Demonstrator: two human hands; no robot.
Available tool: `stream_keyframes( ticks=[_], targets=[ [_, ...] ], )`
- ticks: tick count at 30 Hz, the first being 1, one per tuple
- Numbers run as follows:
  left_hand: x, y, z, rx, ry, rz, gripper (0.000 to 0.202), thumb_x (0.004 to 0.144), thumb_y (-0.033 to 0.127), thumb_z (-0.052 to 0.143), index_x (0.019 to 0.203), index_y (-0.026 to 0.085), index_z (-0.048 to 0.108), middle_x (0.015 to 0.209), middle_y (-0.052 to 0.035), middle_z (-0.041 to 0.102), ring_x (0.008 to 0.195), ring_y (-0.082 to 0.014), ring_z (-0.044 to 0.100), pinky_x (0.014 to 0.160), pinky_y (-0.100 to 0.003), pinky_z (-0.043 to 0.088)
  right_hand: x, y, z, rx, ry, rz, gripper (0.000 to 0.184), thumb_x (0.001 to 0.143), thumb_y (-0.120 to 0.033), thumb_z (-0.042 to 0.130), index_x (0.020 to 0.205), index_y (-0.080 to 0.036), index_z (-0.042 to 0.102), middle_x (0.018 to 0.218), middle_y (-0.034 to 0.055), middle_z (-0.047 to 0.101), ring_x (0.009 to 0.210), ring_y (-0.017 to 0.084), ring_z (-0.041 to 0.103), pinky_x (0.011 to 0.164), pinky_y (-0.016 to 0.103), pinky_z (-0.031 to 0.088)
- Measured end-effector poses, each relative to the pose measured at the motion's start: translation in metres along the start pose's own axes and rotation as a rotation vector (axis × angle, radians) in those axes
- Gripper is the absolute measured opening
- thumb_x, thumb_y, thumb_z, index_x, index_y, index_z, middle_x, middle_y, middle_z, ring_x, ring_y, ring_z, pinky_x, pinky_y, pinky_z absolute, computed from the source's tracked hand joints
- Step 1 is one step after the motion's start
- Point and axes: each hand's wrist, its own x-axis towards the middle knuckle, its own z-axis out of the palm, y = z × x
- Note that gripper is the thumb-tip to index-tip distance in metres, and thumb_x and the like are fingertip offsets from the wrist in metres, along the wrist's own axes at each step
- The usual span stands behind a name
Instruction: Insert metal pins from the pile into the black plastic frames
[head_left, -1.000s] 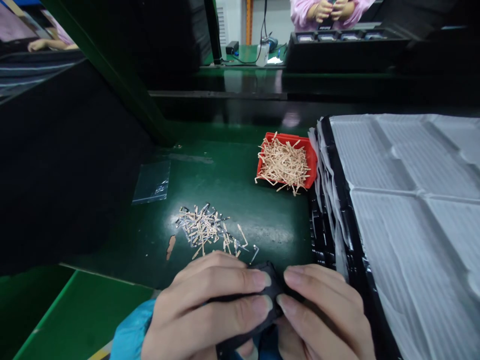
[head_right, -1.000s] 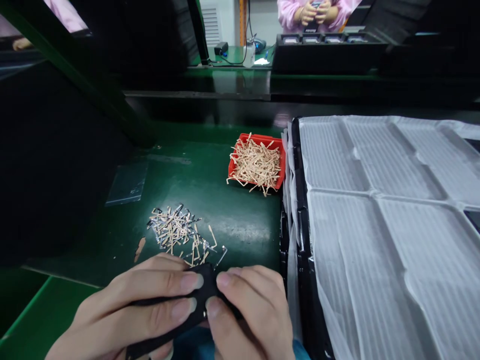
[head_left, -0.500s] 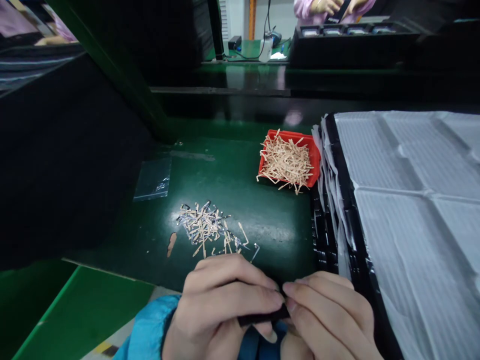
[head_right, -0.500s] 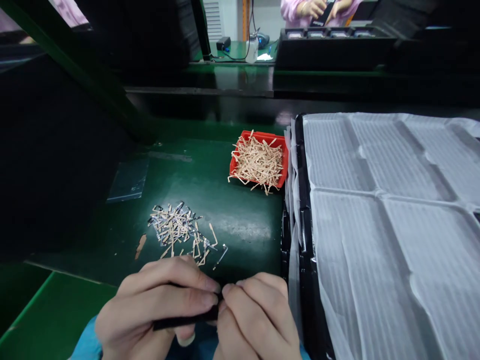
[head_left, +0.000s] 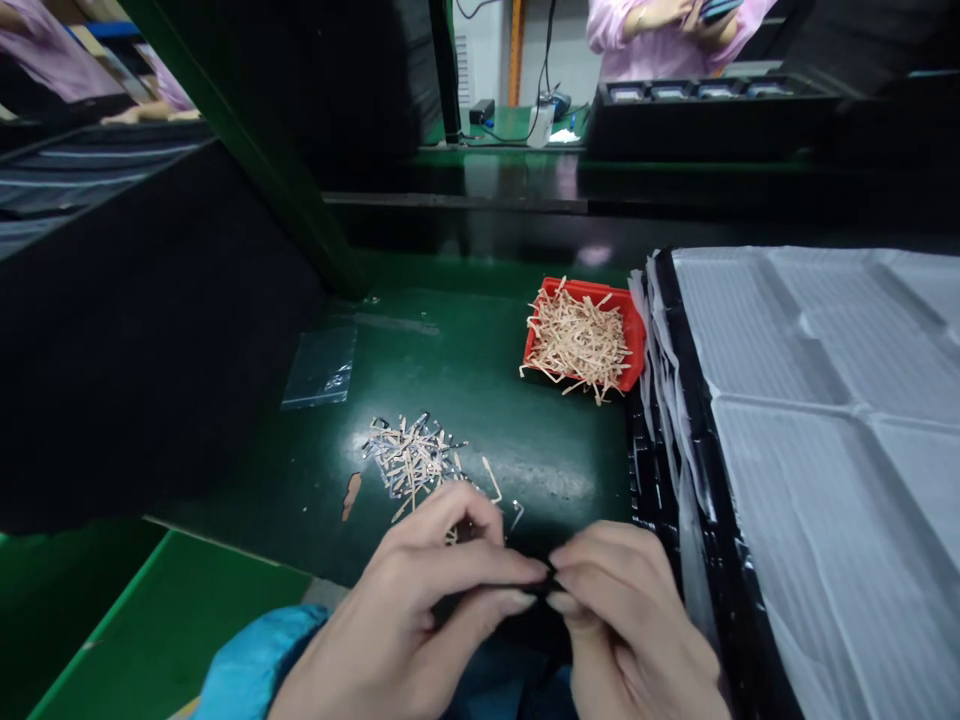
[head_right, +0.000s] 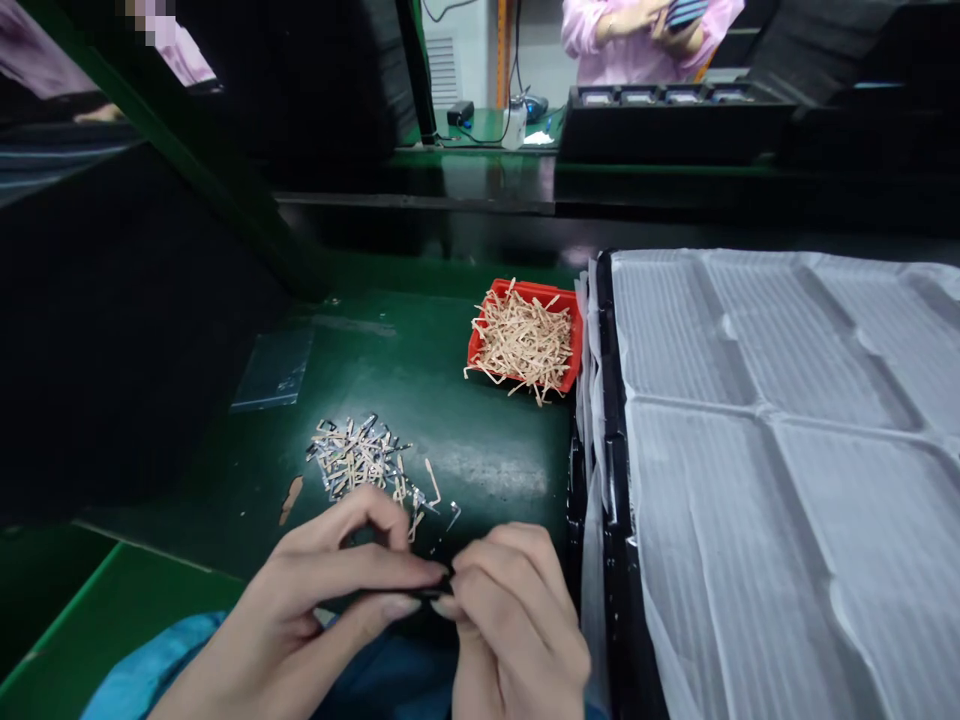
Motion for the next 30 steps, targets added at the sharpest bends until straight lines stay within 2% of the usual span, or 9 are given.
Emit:
stream_keyframes(
  ticks=[4,6,9,12,16,19,22,27,30],
  targets=[
    [0.072,-0.027,-0.039,0.365,0.1,-0.095,0.018,0.097,0.021,0.071,0.081,0.018,0.076,0.072,0.0,0.07,0.064,-0.0153,0.067,0.062,-0.026,0.055,-0.008,0.013,0.003,-0.062,-0.071,0.18,0.024,0.093,-0.004,0.06,0.107,-0.018,0.073,0.1,0.0072,0.078,0.092,0.019,0.075,0.08,0.032,0.064],
    [0.14,-0.044,-0.052,0.462,0.208,-0.154,0.012,0.101,0.019,0.066,0.097,0.014,0.076,0.094,-0.0068,0.076,0.085,-0.0205,0.073,0.078,-0.034,0.06,-0.013,0.019,0.006,-0.072,-0.104,0.218,0.018,0.096,-0.007,0.061,0.103,-0.019,0.072,0.096,0.006,0.078,0.09,0.018,0.075,0.079,0.029,0.064],
    [0.236,-0.058,-0.057,0.526,0.193,-0.172,0.028,0.103,0.033,0.069,0.125,0.015,0.068,0.123,-0.0097,0.072,0.103,-0.0238,0.073,0.088,-0.043,0.063,-0.017,0.026,0.008,-0.022,-0.199,0.18,0.018,0.098,-0.007,0.059,0.1,-0.02,0.071,0.09,0.0044,0.077,0.084,0.017,0.076,0.076,0.027,0.063],
    [0.276,-0.057,-0.051,0.6,0.174,-0.118,0.038,0.102,0.035,0.069,0.135,0.017,0.064,0.137,-0.0121,0.066,0.115,-0.0279,0.07,0.096,-0.049,0.061,-0.02,0.028,0.006,0.009,-0.231,0.168,0.019,0.098,-0.006,0.057,0.099,-0.019,0.07,0.086,0.0035,0.075,0.08,0.016,0.075,0.072,0.025,0.062],
    [0.234,-0.049,-0.051,0.67,0.012,0.009,0.029,0.101,0.023,0.069,0.128,0.015,0.068,0.139,-0.0138,0.064,0.126,-0.0318,0.063,0.107,-0.054,0.053,-0.023,0.026,0.004,0.047,-0.21,0.213,0.021,0.096,-0.002,0.058,0.101,-0.019,0.069,0.086,0.0036,0.075,0.081,0.015,0.074,0.073,0.026,0.062],
    [0.17,-0.044,-0.053,0.598,-0.307,0.088,0.007,0.095,0.01,0.073,0.097,0.016,0.076,0.107,-0.0079,0.073,0.107,-0.0242,0.069,0.102,-0.038,0.052,-0.023,0.024,0.005,0.087,-0.227,0.175,0.026,0.093,0.002,0.059,0.105,-0.018,0.07,0.086,0.004,0.075,0.08,0.016,0.073,0.072,0.027,0.063],
    [0.116,-0.048,-0.04,0.477,-0.453,0.121,0.014,0.09,0.008,0.077,0.097,0.02,0.073,0.106,-0.0052,0.069,0.098,-0.0205,0.065,0.089,-0.029,0.052,-0.023,0.021,0.005,0.094,-0.263,0.187,0.028,0.091,0.004,0.059,0.106,-0.017,0.07,0.086,0.0044,0.075,0.079,0.016,0.073,0.07,0.027,0.063],
    [0.074,-0.058,-0.011,0.308,-0.229,0.043,0.027,0.086,-0.007,0.056,0.081,0.019,0.059,0.098,-0.0062,0.06,0.09,-0.023,0.052,0.084,-0.037,0.043,-0.024,0.02,0.004,0.098,-0.226,0.287,0.021,0.094,-0.001,0.06,0.098,-0.018,0.072,0.084,0.0043,0.074,0.078,0.015,0.072,0.07,0.026,0.061],
    [0.06,-0.048,-0.006,0.119,-0.017,-0.034,0.02,0.097,0.004,0.051,0.086,0.021,0.053,0.101,-0.0066,0.058,0.096,-0.0229,0.054,0.089,-0.039,0.046,-0.02,0.016,0.004,0.155,-0.202,0.399,0.013,0.096,-0.012,0.065,0.094,-0.02,0.076,0.08,0.004,0.074,0.074,0.015,0.073,0.067,0.024,0.061]
  ],
)
